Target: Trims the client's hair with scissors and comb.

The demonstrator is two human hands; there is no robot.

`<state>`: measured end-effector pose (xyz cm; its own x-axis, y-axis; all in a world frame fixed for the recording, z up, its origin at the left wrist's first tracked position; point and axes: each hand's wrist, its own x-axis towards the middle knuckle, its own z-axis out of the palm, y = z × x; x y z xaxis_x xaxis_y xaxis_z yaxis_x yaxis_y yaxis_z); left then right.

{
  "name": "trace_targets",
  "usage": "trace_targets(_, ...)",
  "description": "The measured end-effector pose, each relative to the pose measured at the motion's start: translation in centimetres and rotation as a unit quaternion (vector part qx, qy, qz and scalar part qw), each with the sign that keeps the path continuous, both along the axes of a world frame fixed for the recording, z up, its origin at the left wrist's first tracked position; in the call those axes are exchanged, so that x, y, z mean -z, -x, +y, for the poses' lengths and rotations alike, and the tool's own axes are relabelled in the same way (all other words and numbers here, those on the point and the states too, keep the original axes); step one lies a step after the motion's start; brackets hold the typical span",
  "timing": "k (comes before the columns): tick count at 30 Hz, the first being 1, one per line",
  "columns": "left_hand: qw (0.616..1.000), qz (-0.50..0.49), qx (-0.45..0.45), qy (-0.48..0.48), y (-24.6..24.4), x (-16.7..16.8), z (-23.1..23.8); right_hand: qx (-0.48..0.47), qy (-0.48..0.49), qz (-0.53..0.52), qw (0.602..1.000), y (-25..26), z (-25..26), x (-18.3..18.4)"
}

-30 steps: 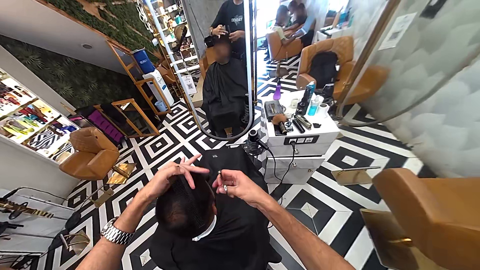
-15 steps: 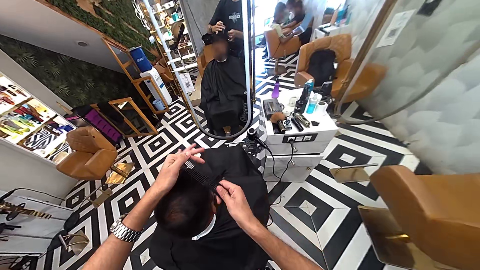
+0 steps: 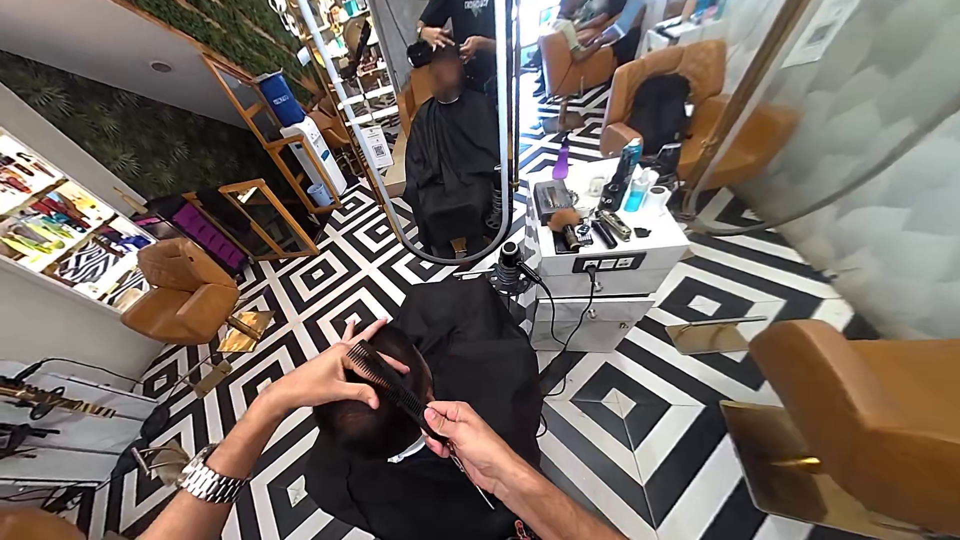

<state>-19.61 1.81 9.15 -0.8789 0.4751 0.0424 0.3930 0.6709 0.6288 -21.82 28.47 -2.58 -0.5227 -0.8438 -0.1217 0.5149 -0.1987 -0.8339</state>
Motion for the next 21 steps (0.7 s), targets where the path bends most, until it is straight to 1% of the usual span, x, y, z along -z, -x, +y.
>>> trace_targets(2,0.999,-0.006,-0.032,-0.01,-0.2,-0.2,0.7,0.031,0.024,-0.01,0.999,-0.7,0.3,-0.8)
trace_targets(3,0.999,-0.008,-0.045,-0.027,-0.2,-0.2,0.8,0.054,0.022,0.025,0.998,-1.0,0.4,-1.2)
trace_targets(4,0.997,-0.011,-0.057,-0.045,-0.3,-0.2,0.9,0.071,0.001,0.091,0.993,-1.4,0.4,-1.4)
trace_targets(6,0.995,-0.038,-0.083,-0.042,-0.5,-0.5,1.5,0.05,-0.076,0.247,0.965,-1.9,0.7,-1.7)
trace_targets(7,0.993,-0.042,-0.093,-0.052,-0.5,-0.4,1.9,0.027,-0.104,0.302,0.947,-1.8,0.9,-1.9)
trace_targets(8,0.992,-0.041,-0.102,-0.062,-0.6,-0.4,2.2,0.024,-0.115,0.323,0.939,-1.4,1.1,-1.9)
trace_targets(9,0.991,-0.045,-0.108,-0.061,-0.6,-0.6,2.3,0.049,-0.103,0.299,0.947,-0.8,1.2,-1.7)
trace_targets(10,0.992,-0.048,-0.107,-0.054,-0.6,-0.7,2.3,0.076,-0.073,0.237,0.966,0.4,1.5,-1.5)
trace_targets(11,0.993,-0.046,-0.099,-0.043,-0.6,-0.7,2.1,0.093,-0.025,0.133,0.987,1.8,1.9,-1.5)
trace_targets(12,0.995,-0.04,-0.089,-0.037,-0.6,-0.6,2.0,0.083,0.014,0.037,0.996,3.4,2.5,-1.7)
trace_targets(13,0.996,-0.032,-0.079,-0.035,-0.6,-0.5,2.0,0.067,0.028,-0.014,0.997,4.6,3.0,-1.8)
trace_targets(14,0.996,-0.027,-0.071,-0.037,-0.6,-0.4,2.0,0.041,0.016,-0.011,0.999,5.4,3.4,-2.0)
trace_targets(15,0.997,-0.025,-0.066,-0.033,-0.5,-0.5,2.1,0.001,-0.012,0.043,0.999,5.9,3.6,-2.3)
trace_targets(16,0.997,-0.024,-0.066,-0.031,-0.5,-0.6,2.2,-0.044,-0.045,0.123,0.99,6.1,3.6,-2.7)
trace_targets(17,0.997,-0.027,-0.068,-0.03,-0.5,-0.7,2.3,-0.081,-0.082,0.222,0.968,6.1,3.4,-3.2)
trace_targets(18,0.997,-0.028,-0.072,-0.027,-0.5,-0.8,2.4,-0.108,-0.122,0.33,0.93,6.3,3.0,-3.7)
trace_targets(19,0.997,-0.029,-0.074,-0.024,-0.5,-0.8,2.5,-0.124,-0.148,0.415,0.889,6.4,2.6,-4.3)
trace_targets(20,0.996,-0.028,-0.075,-0.026,-0.5,-0.7,2.5,-0.131,-0.159,0.467,0.86,6.4,2.2,-4.7)
trace_targets(21,0.996,-0.03,-0.076,-0.029,-0.5,-0.7,2.5,-0.134,-0.159,0.491,0.846,6.5,1.7,-4.9)
